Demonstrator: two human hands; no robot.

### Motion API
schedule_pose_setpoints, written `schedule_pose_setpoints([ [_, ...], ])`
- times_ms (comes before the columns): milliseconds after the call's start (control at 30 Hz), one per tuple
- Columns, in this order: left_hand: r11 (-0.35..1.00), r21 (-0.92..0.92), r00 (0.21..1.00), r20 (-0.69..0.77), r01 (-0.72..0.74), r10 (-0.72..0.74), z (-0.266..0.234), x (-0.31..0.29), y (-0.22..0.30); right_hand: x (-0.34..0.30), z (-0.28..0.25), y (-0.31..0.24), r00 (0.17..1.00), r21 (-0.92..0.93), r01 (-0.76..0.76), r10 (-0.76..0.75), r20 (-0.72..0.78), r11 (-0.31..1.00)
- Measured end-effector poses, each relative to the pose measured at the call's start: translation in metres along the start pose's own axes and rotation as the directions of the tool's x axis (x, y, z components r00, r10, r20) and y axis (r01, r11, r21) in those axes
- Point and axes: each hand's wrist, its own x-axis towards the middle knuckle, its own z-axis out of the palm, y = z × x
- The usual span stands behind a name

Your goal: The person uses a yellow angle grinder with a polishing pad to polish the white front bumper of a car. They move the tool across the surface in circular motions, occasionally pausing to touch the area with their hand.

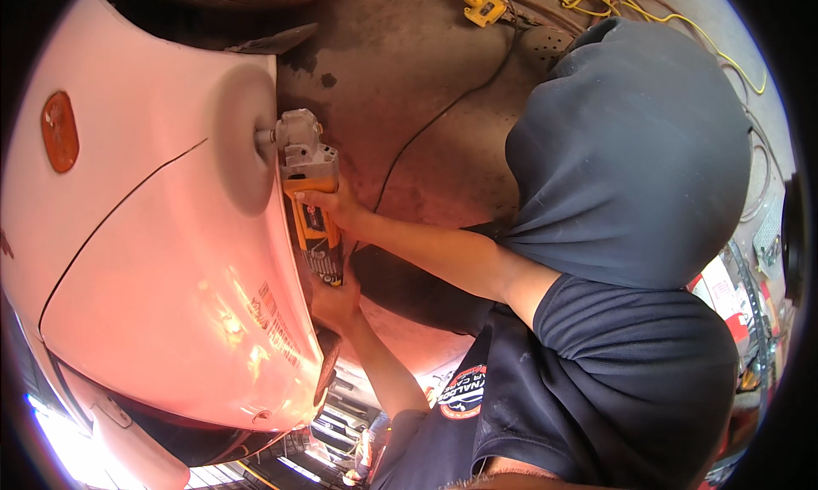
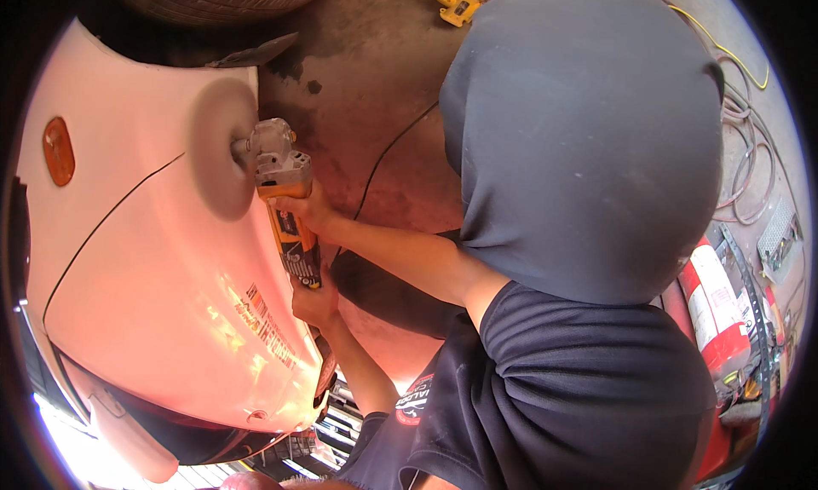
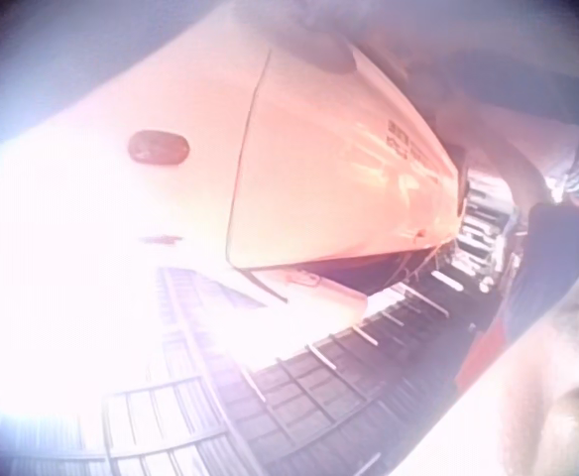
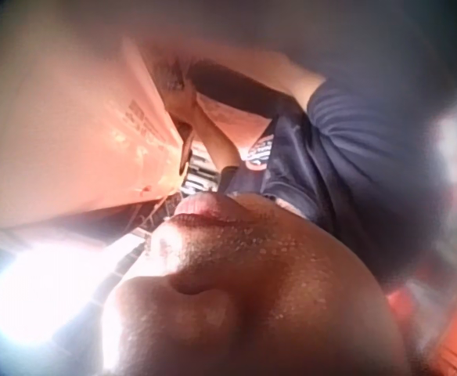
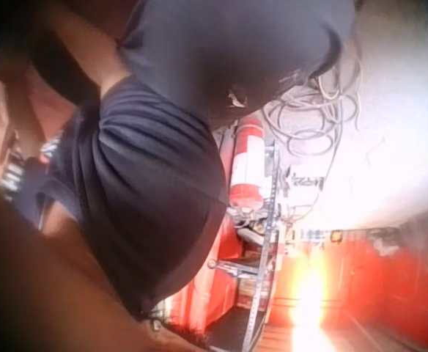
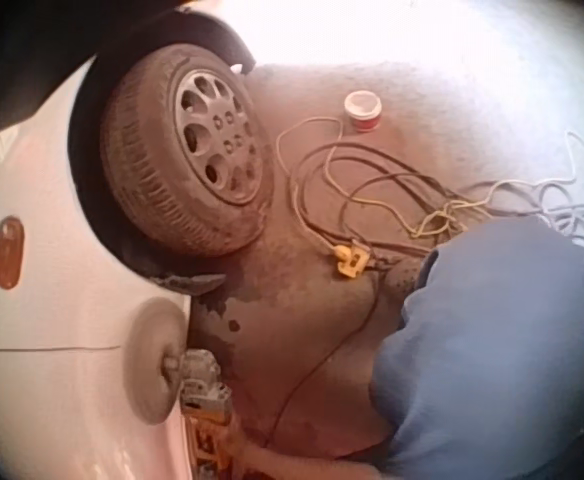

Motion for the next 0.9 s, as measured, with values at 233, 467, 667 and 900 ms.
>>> schedule_pose_setpoints([
  [233, 0.996, 0.091, 0.998, 0.052, 0.017, -0.022, -0.023, 0.002, 0.008, -0.004, 0.004, -0.010, 0.994, 0.032, -0.092, 0.094, -0.053, 0.995],
  [467, 0.999, 0.024, 0.996, -0.086, -0.026, 0.028, -0.013, -0.011, -0.010, -0.019, 0.019, -0.009, 0.999, 0.035, 0.030, -0.030, -0.023, 0.999],
  [667, 0.979, -0.180, 0.972, -0.231, -0.091, 0.048, -0.035, -0.024, -0.052, -0.061, 0.065, -0.007, 0.978, 0.044, 0.202, -0.204, 0.043, 0.978],
  [900, 0.957, -0.279, 0.970, -0.243, -0.081, 0.011, -0.030, -0.033, -0.051, -0.068, 0.065, -0.014, 0.975, -0.077, 0.215, -0.209, 0.081, 0.973],
])
